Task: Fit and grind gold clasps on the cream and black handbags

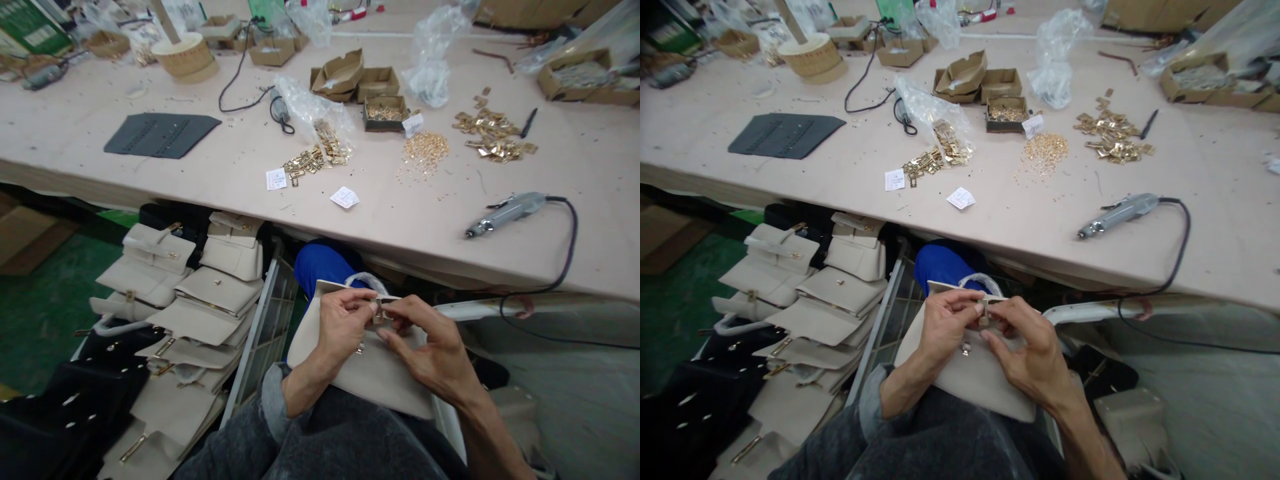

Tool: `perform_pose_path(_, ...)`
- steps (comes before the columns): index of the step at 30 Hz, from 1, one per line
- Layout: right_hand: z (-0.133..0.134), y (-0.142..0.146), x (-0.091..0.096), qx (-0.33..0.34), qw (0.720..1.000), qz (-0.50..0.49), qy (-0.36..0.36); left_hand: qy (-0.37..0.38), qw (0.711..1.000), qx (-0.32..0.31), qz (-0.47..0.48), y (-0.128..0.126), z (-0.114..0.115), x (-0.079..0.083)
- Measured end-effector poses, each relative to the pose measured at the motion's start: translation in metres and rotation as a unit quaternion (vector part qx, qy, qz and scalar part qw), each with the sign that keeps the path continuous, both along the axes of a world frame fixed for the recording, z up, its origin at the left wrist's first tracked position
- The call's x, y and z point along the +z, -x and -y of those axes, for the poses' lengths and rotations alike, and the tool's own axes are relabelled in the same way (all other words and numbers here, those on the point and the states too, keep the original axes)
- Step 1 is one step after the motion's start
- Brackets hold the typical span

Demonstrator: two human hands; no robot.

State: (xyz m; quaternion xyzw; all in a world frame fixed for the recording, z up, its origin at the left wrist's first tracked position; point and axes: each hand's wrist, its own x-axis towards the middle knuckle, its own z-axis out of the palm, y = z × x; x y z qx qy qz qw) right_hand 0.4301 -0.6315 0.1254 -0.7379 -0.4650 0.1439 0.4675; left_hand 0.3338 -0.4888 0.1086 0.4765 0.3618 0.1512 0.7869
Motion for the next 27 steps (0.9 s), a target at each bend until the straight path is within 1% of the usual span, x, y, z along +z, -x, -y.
perform_pose_path(3, 0.001, 0.002, -0.005, 0.029, 0.993, 0.103, -0.043, 0.019, 1.000, 0.009, -0.014, -0.002, 0.001, 0.001)
perform_pose_path(6, 0.000, 0.001, -0.011, 0.045, 0.979, 0.188, -0.059, 0.042, 0.999, 0.015, -0.029, -0.005, 0.000, 0.005)
perform_pose_path(8, -0.003, -0.002, -0.013, 0.054, 0.972, 0.221, -0.063, 0.058, 0.998, 0.012, -0.038, -0.007, -0.001, 0.008)
perform_pose_path(10, -0.008, -0.006, -0.012, 0.048, 0.969, 0.230, -0.070, 0.071, 0.997, -0.004, -0.041, -0.007, 0.000, 0.009)
perform_pose_path(12, -0.015, -0.013, -0.009, 0.032, 0.977, 0.198, -0.074, 0.060, 0.997, -0.029, -0.030, -0.006, 0.002, 0.010)
perform_pose_path(16, -0.027, -0.028, -0.003, 0.021, 0.996, 0.055, -0.061, -0.043, 0.996, -0.078, -0.010, -0.001, 0.003, 0.009)
perform_pose_path(19, -0.030, -0.032, -0.003, 0.020, 0.999, -0.013, -0.032, -0.087, 0.991, -0.094, -0.026, -0.001, 0.001, 0.006)
perform_pose_path(22, -0.031, -0.030, -0.007, -0.006, 0.999, -0.028, -0.024, -0.109, 0.989, -0.087, -0.043, -0.004, -0.001, 0.005)
perform_pose_path(27, -0.031, -0.023, -0.010, -0.033, 0.997, -0.006, -0.069, -0.125, 0.988, -0.077, -0.055, -0.008, 0.002, 0.007)
